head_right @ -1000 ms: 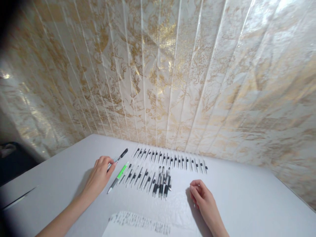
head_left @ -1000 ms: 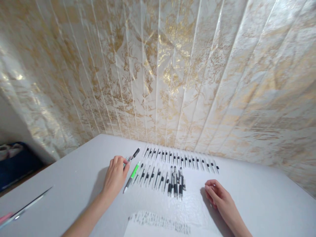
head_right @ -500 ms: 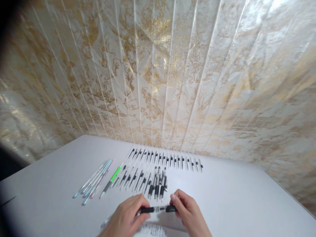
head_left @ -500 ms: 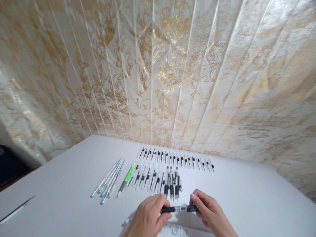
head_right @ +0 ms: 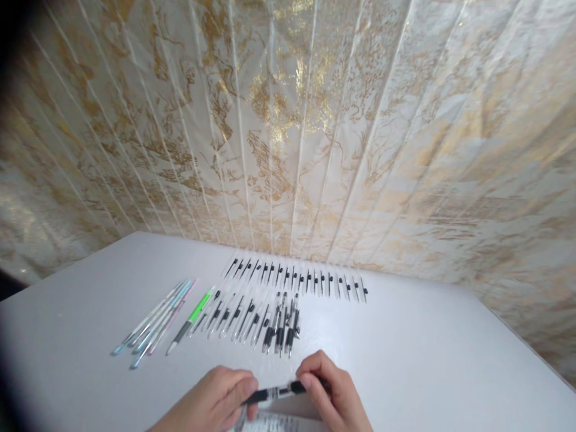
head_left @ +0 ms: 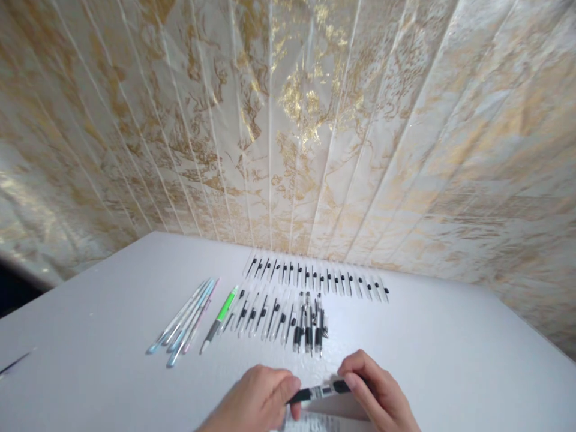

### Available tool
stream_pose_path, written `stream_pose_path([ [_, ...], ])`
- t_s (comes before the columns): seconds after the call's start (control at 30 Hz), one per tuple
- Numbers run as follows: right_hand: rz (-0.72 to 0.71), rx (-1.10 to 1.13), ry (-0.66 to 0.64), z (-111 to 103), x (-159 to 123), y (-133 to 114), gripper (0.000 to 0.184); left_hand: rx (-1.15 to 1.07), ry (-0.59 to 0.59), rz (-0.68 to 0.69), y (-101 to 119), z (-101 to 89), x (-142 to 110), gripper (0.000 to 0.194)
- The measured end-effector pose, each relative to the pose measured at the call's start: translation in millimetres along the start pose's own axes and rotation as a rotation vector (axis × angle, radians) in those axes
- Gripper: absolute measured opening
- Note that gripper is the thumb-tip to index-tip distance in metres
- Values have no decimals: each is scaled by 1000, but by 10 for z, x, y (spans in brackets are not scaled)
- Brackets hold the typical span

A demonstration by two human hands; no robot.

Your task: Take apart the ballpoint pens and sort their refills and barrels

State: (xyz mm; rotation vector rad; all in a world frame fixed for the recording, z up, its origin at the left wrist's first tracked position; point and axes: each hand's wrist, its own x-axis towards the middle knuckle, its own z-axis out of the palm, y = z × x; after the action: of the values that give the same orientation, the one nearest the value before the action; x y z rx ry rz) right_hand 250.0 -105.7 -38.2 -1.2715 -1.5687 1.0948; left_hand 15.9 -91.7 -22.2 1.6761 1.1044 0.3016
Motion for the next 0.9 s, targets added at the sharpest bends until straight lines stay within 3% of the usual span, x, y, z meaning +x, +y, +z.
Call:
stream_pose_path([
  [0.07, -39, -30, 8, -6, -29, 11, 38, -118, -11, -47, 6, -36, -20, 63],
  [0.17, -21, -67, 39, -7, -10, 59, 36, 4, 198, 41, -90, -22, -3, 36],
  [0.23, 38, -65, 74, -4, 24, 98, 36, 91, 292, 127, -177, 17, 29, 39],
  [0.37, 130, -7, 101, 12, 58, 135, 38, 153, 323, 216, -264, 55, 77, 6],
  [0.47, 80, 2, 69, 27, 45, 110, 37, 204, 344, 224, -256, 22, 80, 35],
  [0.53, 48, -6, 54, 33, 34, 81, 36, 223, 356, 212, -238, 0, 71, 44],
  [0.63, 57, -4, 51, 36, 30, 56, 36, 219, 382, 229, -212, 4, 57, 21],
  [0.73, 90, 7, 61, 35, 29, 63, 37, 226, 370, 234, -196, 40, 58, 20],
  [0.8, 83, 6, 56, 30, 21, 72, 36, 264, 357, 253, -188, 52, 63, 7],
  [0.9, 26, -21, 4, 19, 6, 61, 33, 350, 398, 271, -178, 34, 62, 36],
])
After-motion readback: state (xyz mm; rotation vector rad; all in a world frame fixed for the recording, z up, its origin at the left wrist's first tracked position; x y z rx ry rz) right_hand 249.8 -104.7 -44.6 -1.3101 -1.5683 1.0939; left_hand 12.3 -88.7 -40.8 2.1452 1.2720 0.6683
